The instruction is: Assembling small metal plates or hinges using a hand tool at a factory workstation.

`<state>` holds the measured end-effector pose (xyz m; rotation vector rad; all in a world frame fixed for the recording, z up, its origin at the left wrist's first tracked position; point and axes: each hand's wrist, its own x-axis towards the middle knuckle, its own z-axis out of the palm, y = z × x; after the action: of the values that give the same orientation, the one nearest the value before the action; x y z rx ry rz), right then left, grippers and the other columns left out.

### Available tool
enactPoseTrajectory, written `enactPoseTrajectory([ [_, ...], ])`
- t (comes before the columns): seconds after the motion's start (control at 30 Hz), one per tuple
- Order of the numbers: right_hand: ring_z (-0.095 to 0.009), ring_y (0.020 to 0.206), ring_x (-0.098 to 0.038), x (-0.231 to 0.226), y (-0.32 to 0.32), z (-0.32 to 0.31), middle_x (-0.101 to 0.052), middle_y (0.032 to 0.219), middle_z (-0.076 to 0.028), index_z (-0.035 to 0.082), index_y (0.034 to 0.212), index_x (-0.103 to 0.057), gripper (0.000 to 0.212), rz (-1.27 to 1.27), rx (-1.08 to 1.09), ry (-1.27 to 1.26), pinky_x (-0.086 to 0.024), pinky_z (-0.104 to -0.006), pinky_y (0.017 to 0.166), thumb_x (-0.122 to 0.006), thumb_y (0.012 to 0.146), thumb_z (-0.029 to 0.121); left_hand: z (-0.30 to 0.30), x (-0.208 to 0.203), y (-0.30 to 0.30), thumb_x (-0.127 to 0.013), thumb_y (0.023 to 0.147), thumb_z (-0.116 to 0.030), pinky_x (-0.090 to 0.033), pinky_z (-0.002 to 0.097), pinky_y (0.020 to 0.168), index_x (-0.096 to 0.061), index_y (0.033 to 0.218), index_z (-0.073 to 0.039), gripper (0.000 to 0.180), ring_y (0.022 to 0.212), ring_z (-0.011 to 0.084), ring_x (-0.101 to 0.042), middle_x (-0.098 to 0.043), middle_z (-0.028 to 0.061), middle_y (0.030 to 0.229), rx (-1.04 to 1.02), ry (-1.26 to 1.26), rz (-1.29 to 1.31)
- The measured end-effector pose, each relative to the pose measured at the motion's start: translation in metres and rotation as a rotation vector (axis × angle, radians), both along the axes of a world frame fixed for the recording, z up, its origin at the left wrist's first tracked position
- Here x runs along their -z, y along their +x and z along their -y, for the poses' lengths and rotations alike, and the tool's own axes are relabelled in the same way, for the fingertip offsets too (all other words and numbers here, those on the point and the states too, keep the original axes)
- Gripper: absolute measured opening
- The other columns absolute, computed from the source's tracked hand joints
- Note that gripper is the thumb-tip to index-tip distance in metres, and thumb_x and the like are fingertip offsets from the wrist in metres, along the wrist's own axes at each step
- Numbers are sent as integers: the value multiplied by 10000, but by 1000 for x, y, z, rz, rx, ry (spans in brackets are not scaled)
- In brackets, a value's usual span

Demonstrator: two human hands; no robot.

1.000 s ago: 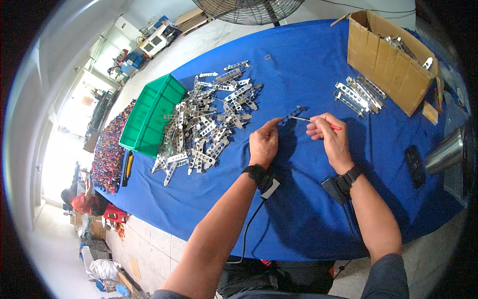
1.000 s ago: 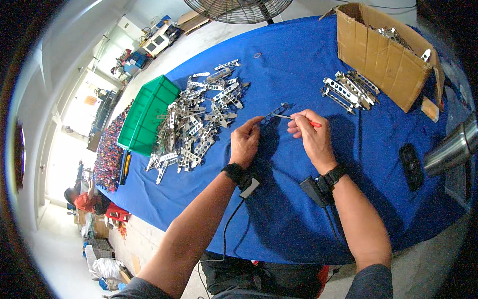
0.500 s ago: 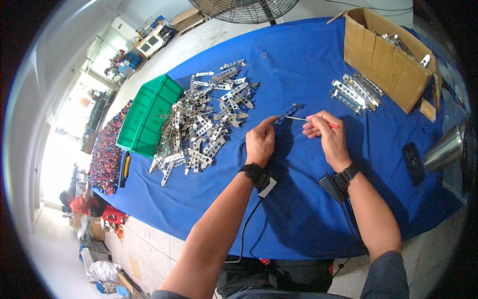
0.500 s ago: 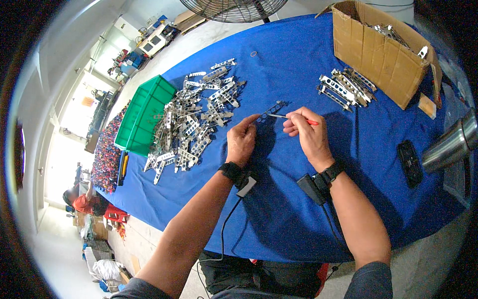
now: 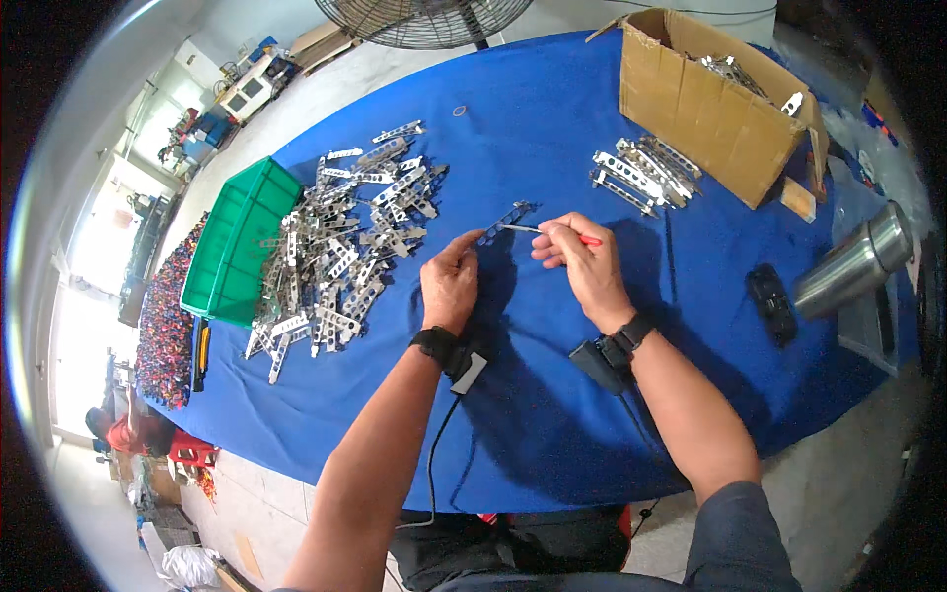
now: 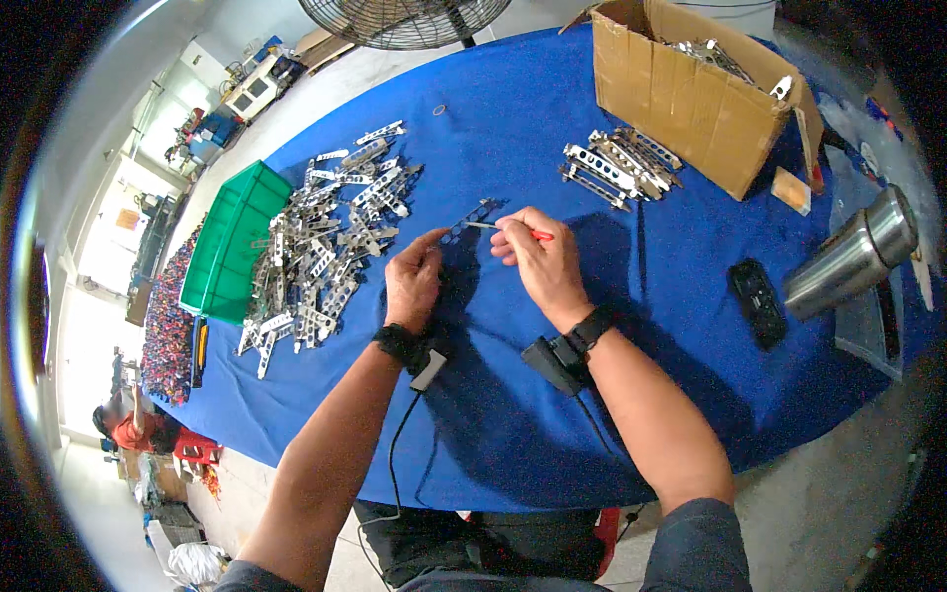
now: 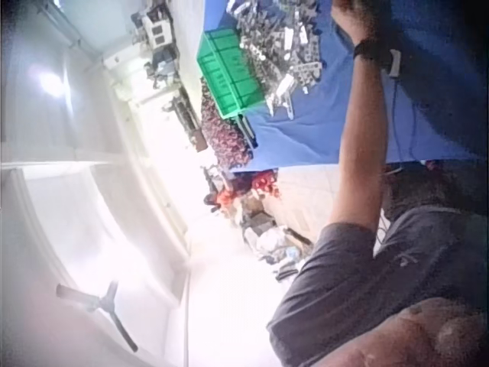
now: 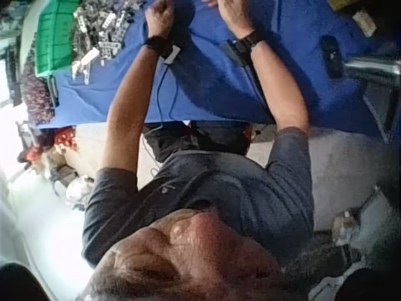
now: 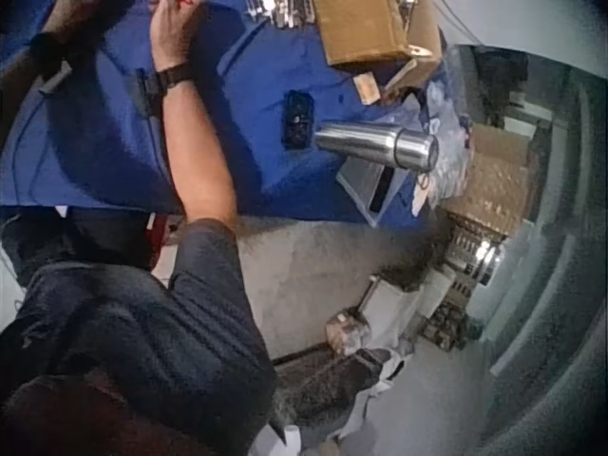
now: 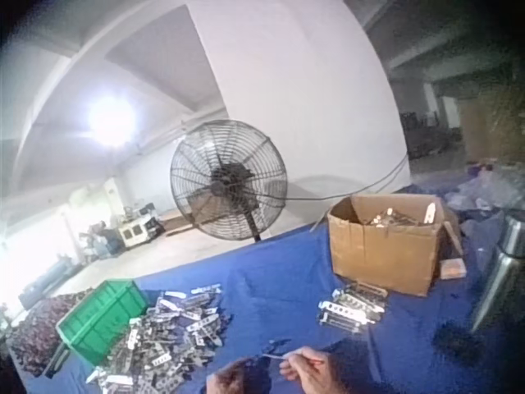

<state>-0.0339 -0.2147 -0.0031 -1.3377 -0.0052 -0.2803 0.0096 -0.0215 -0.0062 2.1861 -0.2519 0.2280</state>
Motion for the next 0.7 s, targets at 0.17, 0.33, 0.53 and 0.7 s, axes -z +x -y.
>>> enactPoseTrajectory([
  [0.17,-148,711,-667,-3,-1,1,-691,802,-108,-3,914,-657,245,2,-40,70,-531,-272,631,-520,957,196,1,-2,-1,-534,920,-70,-389,295,512,-704,1120,-84,262,541,91,-434,-491,64,586,8,-41,18],
  [0.33,-146,732,-678,-2,0,0,-704,835,-105,6,921,-657,225,32,-6,37,-537,-268,646,-542,965,194,1,2,1,-537,923,-70,-386,283,512,-705,1122,-77,261,546,83,-432,-494,51,591,15,-48,57],
  [0.53,-145,720,-677,-1,-1,-1,-702,817,-100,7,916,-659,230,2,11,32,-533,-266,633,-540,970,198,1,-2,-2,-546,926,-78,-409,293,529,-704,1121,-76,252,553,92,-457,-518,61,594,-5,-25,-15],
  [0.7,-151,733,-677,-4,-2,0,-697,819,-96,8,941,-659,234,31,-35,33,-531,-264,648,-541,968,207,0,-4,-2,-533,947,-98,-376,258,530,-690,1152,-58,261,594,56,-422,-494,-20,639,8,-14,8],
])
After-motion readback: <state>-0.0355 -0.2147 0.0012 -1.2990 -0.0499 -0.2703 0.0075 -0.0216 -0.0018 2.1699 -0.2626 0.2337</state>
